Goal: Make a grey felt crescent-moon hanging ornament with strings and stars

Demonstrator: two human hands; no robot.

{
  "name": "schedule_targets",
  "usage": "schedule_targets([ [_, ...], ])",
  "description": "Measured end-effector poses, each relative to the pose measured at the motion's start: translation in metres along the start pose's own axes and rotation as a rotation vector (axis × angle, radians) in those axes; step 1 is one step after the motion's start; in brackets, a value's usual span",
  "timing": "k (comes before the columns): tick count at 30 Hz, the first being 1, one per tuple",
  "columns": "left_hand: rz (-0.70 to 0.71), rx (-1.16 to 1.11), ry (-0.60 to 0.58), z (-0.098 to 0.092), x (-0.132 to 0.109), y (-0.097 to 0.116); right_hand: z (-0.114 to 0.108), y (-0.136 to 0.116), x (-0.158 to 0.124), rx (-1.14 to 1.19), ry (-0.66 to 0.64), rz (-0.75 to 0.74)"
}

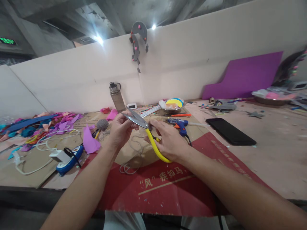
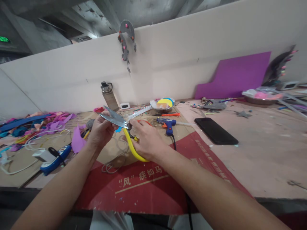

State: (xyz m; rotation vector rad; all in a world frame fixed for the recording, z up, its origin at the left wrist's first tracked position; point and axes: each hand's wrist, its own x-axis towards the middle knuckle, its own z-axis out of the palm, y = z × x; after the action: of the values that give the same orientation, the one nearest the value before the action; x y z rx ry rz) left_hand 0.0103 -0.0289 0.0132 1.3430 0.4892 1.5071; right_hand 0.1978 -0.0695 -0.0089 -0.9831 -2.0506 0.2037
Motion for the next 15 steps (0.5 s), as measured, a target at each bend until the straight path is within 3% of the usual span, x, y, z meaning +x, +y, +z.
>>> schedule_targets([
  [15,0.003,0.0,-0.016,0.0,0.0007,0.0,-0.0011,-0.002,-0.0006,-0.015,-0.018,0.015],
])
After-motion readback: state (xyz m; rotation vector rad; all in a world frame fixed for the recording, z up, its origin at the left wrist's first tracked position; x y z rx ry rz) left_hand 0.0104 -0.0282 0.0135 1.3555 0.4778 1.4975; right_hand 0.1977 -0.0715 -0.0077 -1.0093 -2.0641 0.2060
